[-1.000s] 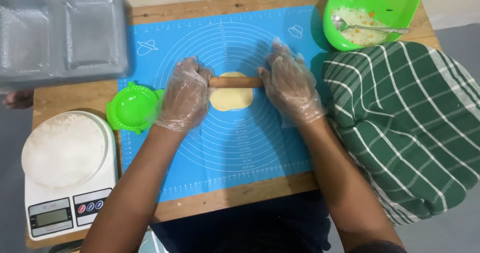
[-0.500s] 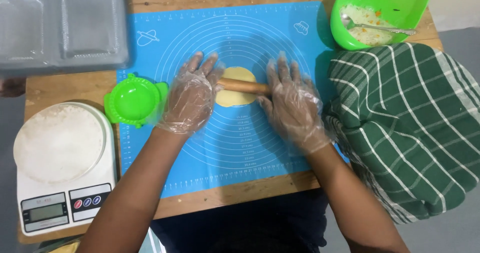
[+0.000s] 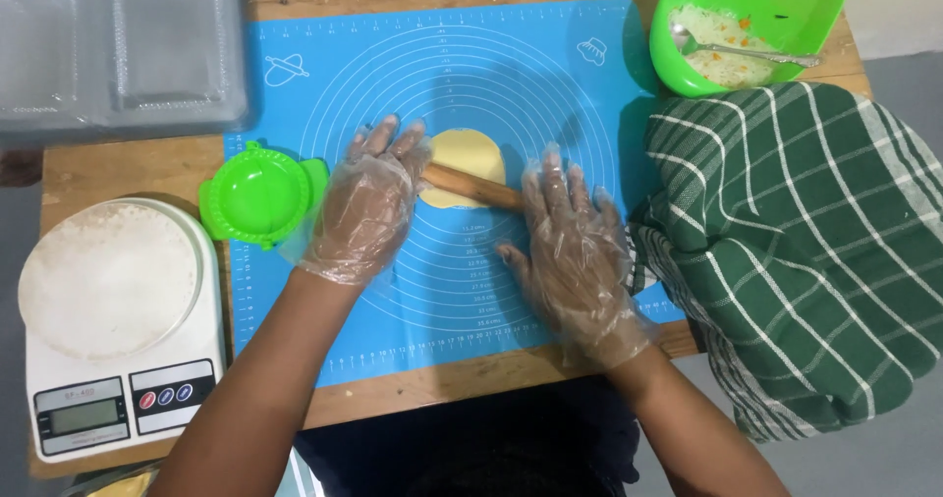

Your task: Rolling out dough with a rolling pin, placing it in a mold, and adding filling to create a pastry.

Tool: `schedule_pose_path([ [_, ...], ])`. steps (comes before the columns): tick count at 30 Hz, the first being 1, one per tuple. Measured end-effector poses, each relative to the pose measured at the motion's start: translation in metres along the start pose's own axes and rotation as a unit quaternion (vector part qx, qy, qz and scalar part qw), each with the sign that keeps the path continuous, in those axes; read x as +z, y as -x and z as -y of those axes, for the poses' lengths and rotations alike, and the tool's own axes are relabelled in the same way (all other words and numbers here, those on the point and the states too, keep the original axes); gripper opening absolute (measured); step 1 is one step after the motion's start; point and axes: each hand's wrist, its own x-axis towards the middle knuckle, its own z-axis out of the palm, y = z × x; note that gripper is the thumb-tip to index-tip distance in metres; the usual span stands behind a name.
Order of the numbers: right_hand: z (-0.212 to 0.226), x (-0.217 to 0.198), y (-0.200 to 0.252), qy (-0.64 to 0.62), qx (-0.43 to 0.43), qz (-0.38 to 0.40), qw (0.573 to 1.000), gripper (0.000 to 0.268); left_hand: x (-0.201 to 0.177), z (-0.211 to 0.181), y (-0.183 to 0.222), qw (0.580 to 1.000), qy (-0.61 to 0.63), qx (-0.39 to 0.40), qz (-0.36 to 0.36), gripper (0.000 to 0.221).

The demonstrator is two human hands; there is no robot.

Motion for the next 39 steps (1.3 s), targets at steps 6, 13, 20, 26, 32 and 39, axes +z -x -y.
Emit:
schedule_pose_path([
  [6,-0.001,0.01,0.015,0.013,-0.024,-0.031,0.999,0.084,0.0,-0.005,0.02,0.999,-0.006,-0.008,-0.041,0.033],
  [13,-0.008,0.021,0.022,0.002,-0.056,-0.076,0.996,0.078,-0.014,-0.018,0.018,0.99,0.014,-0.023,-0.141,0.012],
  [20,-0.037,0.055,-0.003,-0.038,-0.09,-0.116,0.988,0.059,-0.022,-0.025,0.03,0.986,-0.038,-0.045,-0.157,0.015],
  [26,-0.032,0.013,-0.022,-0.004,-0.139,-0.24,0.961,0.02,-0.047,-0.029,0.031,0.986,-0.017,-0.072,-0.149,0.013],
  [32,-0.043,0.023,-0.056,-0.036,-0.129,-0.201,0.97,0.025,-0.047,-0.022,0.023,0.987,0.063,-0.075,-0.127,0.026],
  [39,-0.021,-0.028,-0.068,-0.057,-0.089,-0.037,0.994,0.053,-0.072,-0.026,-0.018,0.969,0.064,-0.23,0.064,0.057],
])
